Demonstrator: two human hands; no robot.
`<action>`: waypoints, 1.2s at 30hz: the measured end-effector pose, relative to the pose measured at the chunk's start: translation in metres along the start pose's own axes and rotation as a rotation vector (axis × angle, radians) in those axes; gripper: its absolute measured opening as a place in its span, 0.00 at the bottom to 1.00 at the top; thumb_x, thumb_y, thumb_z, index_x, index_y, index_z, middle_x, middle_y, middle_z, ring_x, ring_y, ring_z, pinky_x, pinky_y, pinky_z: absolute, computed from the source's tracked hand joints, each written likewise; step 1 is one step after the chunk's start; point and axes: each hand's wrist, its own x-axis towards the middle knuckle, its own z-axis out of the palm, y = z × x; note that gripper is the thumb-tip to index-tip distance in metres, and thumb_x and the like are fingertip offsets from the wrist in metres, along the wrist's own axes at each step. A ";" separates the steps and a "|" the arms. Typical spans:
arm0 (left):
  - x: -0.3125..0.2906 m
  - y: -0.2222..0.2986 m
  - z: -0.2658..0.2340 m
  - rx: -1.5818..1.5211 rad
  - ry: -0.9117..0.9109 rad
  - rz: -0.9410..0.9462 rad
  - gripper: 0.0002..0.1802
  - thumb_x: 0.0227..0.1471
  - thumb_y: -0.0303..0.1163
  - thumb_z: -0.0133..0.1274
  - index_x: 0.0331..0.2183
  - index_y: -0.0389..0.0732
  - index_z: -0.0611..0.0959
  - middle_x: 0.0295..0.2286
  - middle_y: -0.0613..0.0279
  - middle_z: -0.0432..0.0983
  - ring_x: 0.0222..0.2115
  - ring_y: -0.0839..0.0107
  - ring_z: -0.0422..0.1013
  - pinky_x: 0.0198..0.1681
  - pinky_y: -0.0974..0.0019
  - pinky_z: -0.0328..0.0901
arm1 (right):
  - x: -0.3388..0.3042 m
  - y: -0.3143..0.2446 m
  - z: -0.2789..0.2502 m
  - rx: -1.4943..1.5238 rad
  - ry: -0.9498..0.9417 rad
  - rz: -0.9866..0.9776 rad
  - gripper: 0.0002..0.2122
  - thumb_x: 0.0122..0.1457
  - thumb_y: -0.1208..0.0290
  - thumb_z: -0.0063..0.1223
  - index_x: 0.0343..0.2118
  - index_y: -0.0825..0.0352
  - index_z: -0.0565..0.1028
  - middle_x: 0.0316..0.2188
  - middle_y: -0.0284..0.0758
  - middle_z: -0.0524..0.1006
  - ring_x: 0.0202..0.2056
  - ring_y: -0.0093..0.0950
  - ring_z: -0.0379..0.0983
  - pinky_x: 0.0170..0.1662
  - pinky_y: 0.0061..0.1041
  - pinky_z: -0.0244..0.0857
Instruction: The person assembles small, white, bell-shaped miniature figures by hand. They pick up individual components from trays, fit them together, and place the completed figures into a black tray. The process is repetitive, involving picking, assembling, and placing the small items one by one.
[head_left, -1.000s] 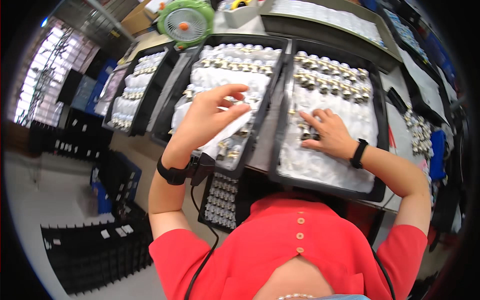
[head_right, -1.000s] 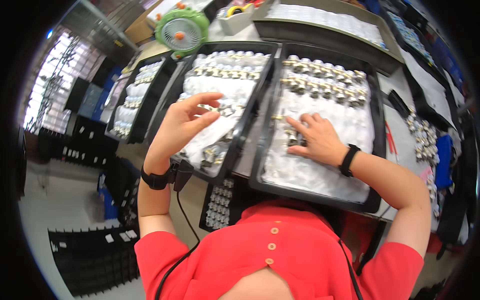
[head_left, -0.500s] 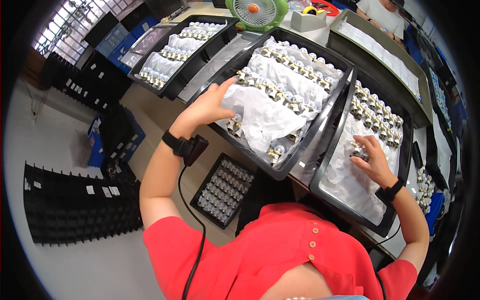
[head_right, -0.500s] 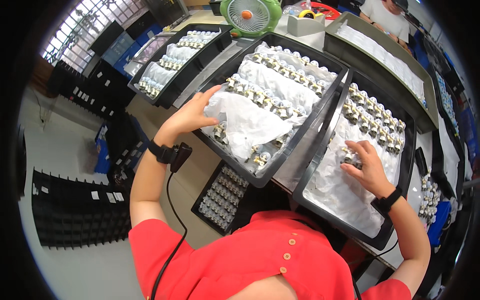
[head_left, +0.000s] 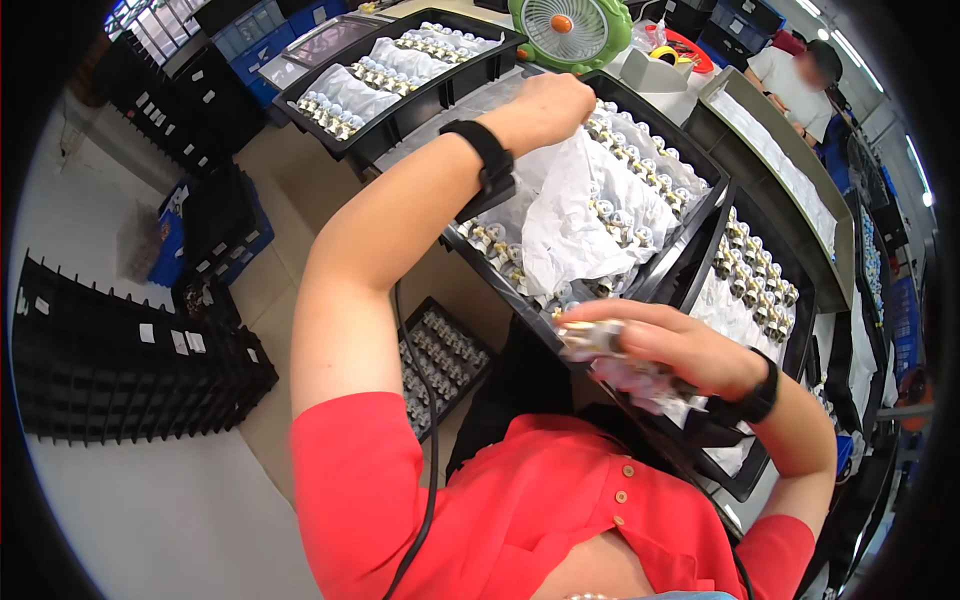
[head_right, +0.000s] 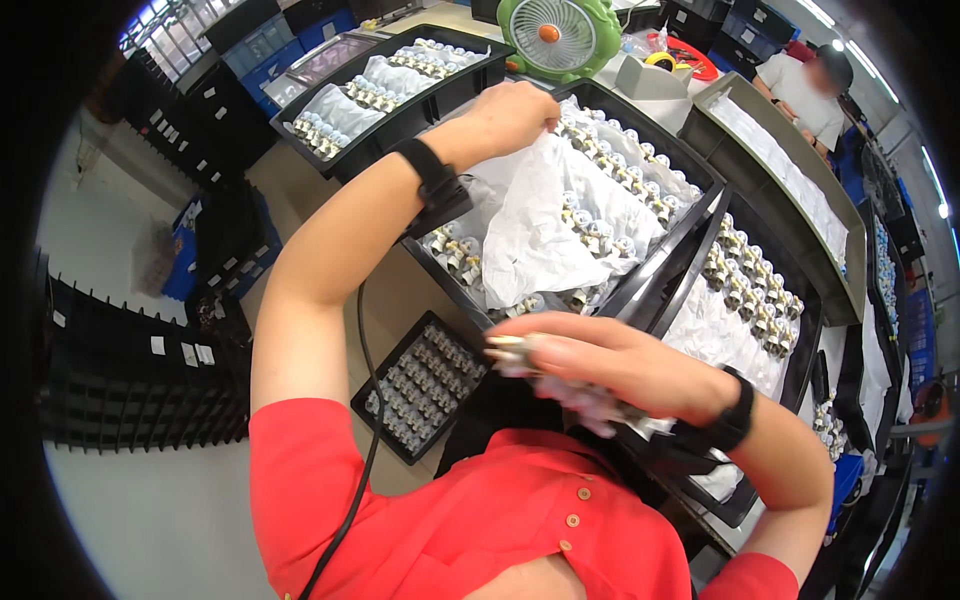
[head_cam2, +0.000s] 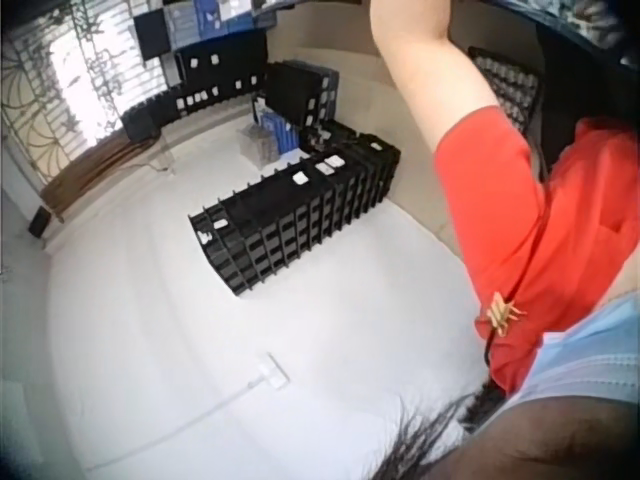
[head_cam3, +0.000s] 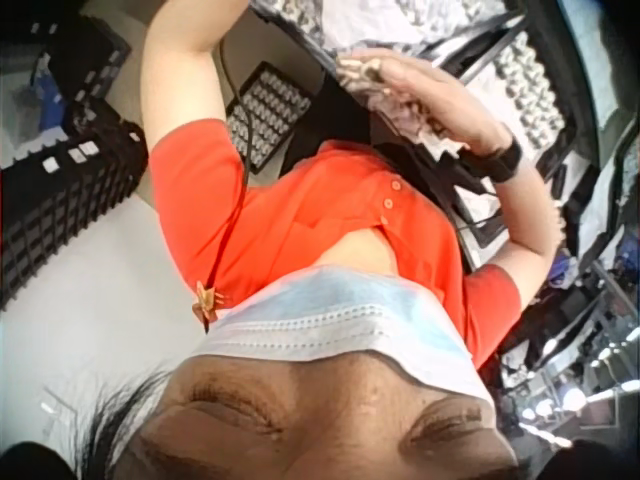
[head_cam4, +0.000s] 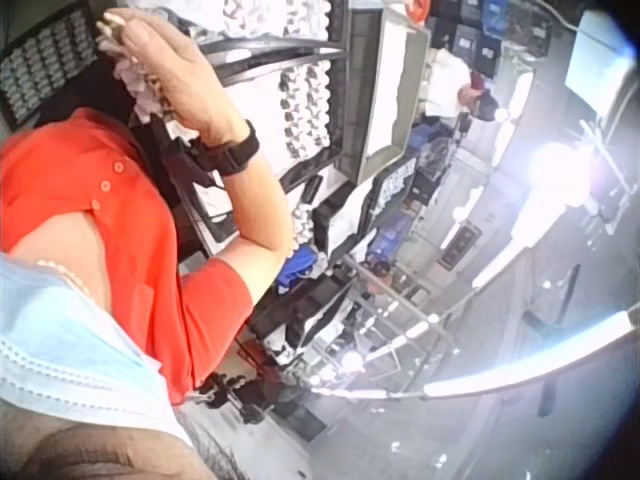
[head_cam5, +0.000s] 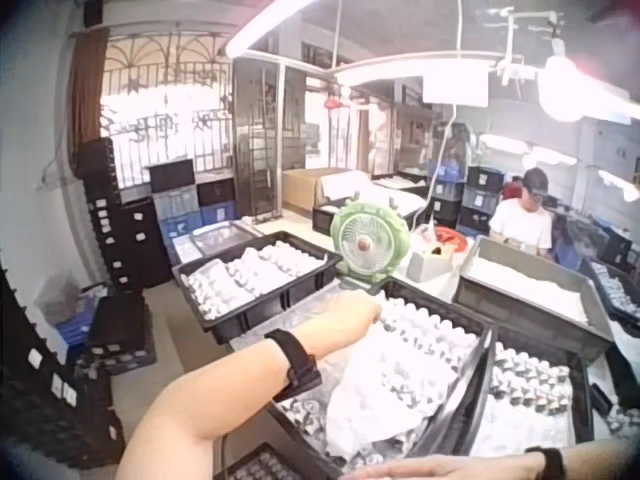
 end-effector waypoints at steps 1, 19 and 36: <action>0.008 0.005 0.002 0.008 -0.014 -0.003 0.07 0.43 0.28 0.50 0.27 0.46 0.82 0.28 0.56 0.77 0.33 0.57 0.73 0.36 0.58 0.67 | 0.017 -0.005 0.007 0.072 -0.068 0.046 0.24 0.60 0.51 0.41 0.56 0.59 0.63 0.37 0.25 0.69 0.31 0.12 0.63 0.27 0.10 0.59; -0.029 -0.035 0.021 -0.328 -0.112 0.031 0.32 0.35 0.47 0.64 0.41 0.38 0.78 0.35 0.47 0.75 0.39 0.57 0.71 0.43 0.61 0.65 | 0.120 0.003 -0.144 0.301 0.619 0.001 0.16 0.53 0.53 0.56 0.36 0.60 0.73 0.26 0.31 0.75 0.22 0.20 0.72 0.22 0.20 0.68; -0.034 -0.063 -0.011 -0.169 -0.285 -0.024 0.14 0.42 0.39 0.52 0.32 0.42 0.78 0.29 0.53 0.76 0.35 0.54 0.72 0.37 0.56 0.65 | 0.161 -0.020 -0.084 -0.113 0.176 0.096 0.19 0.56 0.57 0.52 0.47 0.62 0.72 0.36 0.27 0.74 0.26 0.15 0.69 0.23 0.15 0.61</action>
